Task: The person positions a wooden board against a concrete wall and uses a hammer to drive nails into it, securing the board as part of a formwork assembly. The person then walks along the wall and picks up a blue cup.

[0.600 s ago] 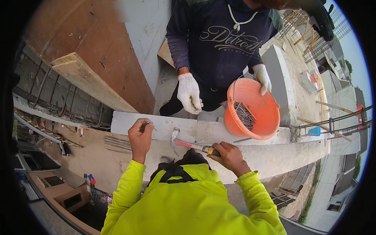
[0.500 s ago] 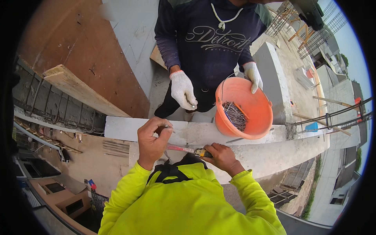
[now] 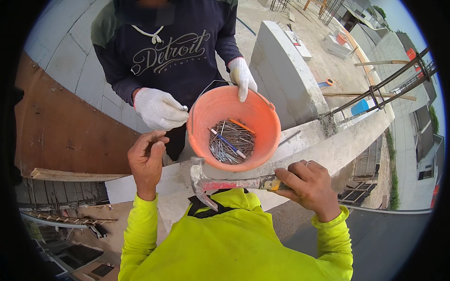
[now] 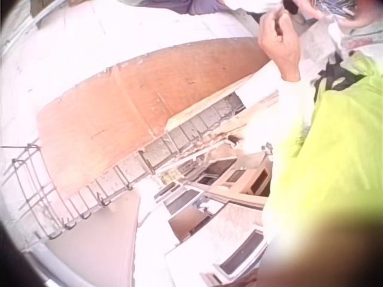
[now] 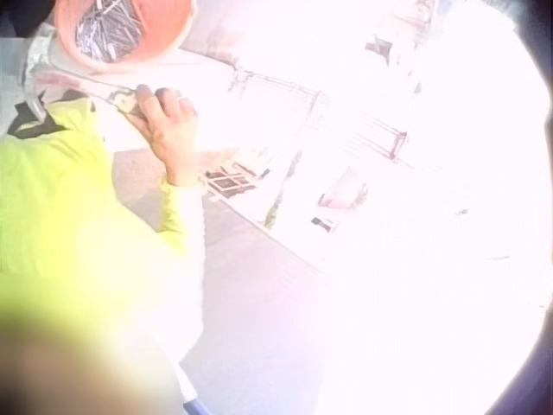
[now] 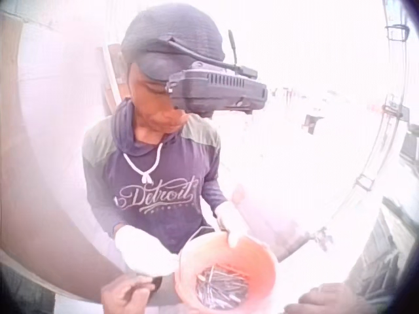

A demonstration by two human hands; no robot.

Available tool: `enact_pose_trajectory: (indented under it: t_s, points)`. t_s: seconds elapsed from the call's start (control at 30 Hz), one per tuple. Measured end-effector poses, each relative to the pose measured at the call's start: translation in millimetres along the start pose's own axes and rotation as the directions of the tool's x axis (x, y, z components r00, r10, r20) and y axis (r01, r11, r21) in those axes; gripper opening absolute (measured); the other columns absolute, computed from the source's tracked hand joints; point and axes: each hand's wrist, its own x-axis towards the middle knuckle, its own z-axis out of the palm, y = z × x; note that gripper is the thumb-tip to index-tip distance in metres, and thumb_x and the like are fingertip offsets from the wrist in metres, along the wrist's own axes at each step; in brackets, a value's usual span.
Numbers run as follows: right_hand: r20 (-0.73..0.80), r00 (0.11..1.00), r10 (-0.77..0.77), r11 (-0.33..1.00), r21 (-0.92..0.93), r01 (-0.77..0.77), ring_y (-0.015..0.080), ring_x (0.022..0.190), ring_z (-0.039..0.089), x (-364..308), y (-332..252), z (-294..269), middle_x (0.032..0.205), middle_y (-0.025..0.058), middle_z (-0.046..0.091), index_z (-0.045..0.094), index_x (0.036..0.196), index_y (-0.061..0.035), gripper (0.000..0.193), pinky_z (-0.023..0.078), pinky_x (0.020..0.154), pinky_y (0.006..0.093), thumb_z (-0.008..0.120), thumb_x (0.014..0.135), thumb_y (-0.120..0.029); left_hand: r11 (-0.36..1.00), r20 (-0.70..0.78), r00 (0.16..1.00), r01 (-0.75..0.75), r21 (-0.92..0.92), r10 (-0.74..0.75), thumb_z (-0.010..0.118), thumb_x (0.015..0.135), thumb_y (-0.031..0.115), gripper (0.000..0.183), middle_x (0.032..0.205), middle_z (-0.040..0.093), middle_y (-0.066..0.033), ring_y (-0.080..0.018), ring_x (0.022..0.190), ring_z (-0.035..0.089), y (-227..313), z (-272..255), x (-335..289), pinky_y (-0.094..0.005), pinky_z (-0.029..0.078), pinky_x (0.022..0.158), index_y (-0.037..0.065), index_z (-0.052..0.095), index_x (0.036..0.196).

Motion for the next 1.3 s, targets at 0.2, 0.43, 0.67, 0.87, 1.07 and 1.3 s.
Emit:
enact_pose_trajectory:
  t_s: [0.2, 0.43, 0.67, 0.87, 1.07, 1.3]
  points:
    - [0.069, 0.995, 0.067, 0.937, -0.347, -0.039, 0.0232, 0.070, 0.061, 53, 51, -18, 0.078, 0.0033, 0.054, 0.061, 0.101, -0.0138, 0.036, 0.049, 0.063, 0.0370, 0.077, 0.074, -0.032, 0.912, 0.009, 0.932, 0.355, -0.205, -0.361, 0.061, 0.091, 0.016, 0.043, 0.115, 0.062, -0.0138, -0.0168, 0.105, 0.060, -36, 40, -40, -0.0297, 0.048, 0.087, -0.005, 0.052, 0.127]
    - [0.291, 0.951, -0.101, 0.946, -0.267, 0.182, 0.0266, 0.073, 0.063, 106, 69, 10, 0.076, 0.0070, 0.058, 0.061, 0.091, -0.0111, 0.028, 0.048, 0.068, 0.0394, 0.078, 0.072, -0.024, 0.836, 0.182, 0.906, 0.422, -0.351, -0.382, 0.060, 0.094, 0.023, 0.055, 0.125, 0.058, -0.0151, -0.0186, 0.110, 0.058, -65, 57, -73, -0.0308, 0.046, 0.095, -0.006, 0.041, 0.137]
    - [0.440, 0.897, -0.053, 0.967, -0.200, 0.156, 0.0330, 0.075, 0.061, 121, 48, 21, 0.080, 0.0103, 0.063, 0.062, 0.090, -0.0085, 0.028, 0.045, 0.074, 0.0435, 0.076, 0.066, -0.006, 0.766, -0.114, 0.782, 0.550, -0.333, -0.612, 0.058, 0.095, 0.012, 0.020, 0.097, 0.067, -0.0060, -0.0092, 0.082, 0.060, -84, 10, -146, -0.0229, 0.050, 0.076, -0.001, 0.065, 0.109]
    - [0.546, 0.836, 0.045, 0.961, -0.253, 0.113, 0.0338, 0.085, 0.063, 125, 43, 16, 0.090, 0.0127, 0.067, 0.062, 0.106, -0.0083, 0.045, 0.045, 0.081, 0.0443, 0.078, 0.064, -0.006, 0.716, -0.663, 0.284, 0.384, -0.584, -0.693, 0.053, 0.098, 0.014, 0.016, 0.089, 0.065, -0.0041, -0.0098, 0.069, 0.058, -127, -55, -221, -0.0253, 0.052, 0.061, 0.004, 0.066, 0.100]
    - [0.450, 0.892, -0.031, 0.971, -0.196, 0.133, 0.0330, 0.094, 0.061, 131, 41, 3, 0.094, 0.0099, 0.066, 0.061, 0.110, -0.0062, 0.055, 0.040, 0.098, 0.0469, 0.080, 0.059, -0.007, 0.702, -0.731, 0.022, 0.300, -0.646, -0.682, 0.053, 0.096, 0.017, 0.026, 0.104, 0.065, -0.0075, -0.0141, 0.080, 0.062, -160, -100, -261, -0.0276, 0.053, 0.065, 0.003, 0.060, 0.117]
    - [0.305, 0.938, -0.163, 0.913, -0.315, 0.261, 0.0322, 0.122, 0.049, 136, 42, -1, 0.120, 0.0113, 0.058, 0.057, 0.118, -0.0086, 0.063, 0.016, 0.119, 0.0542, 0.079, 0.059, -0.003, 0.658, -0.679, -0.030, 0.222, -0.720, -0.733, 0.049, 0.098, 0.033, 0.047, 0.130, 0.056, -0.0109, -0.0237, 0.113, 0.055, -190, -152, -267, -0.0391, 0.048, 0.088, 0.003, 0.049, 0.135]
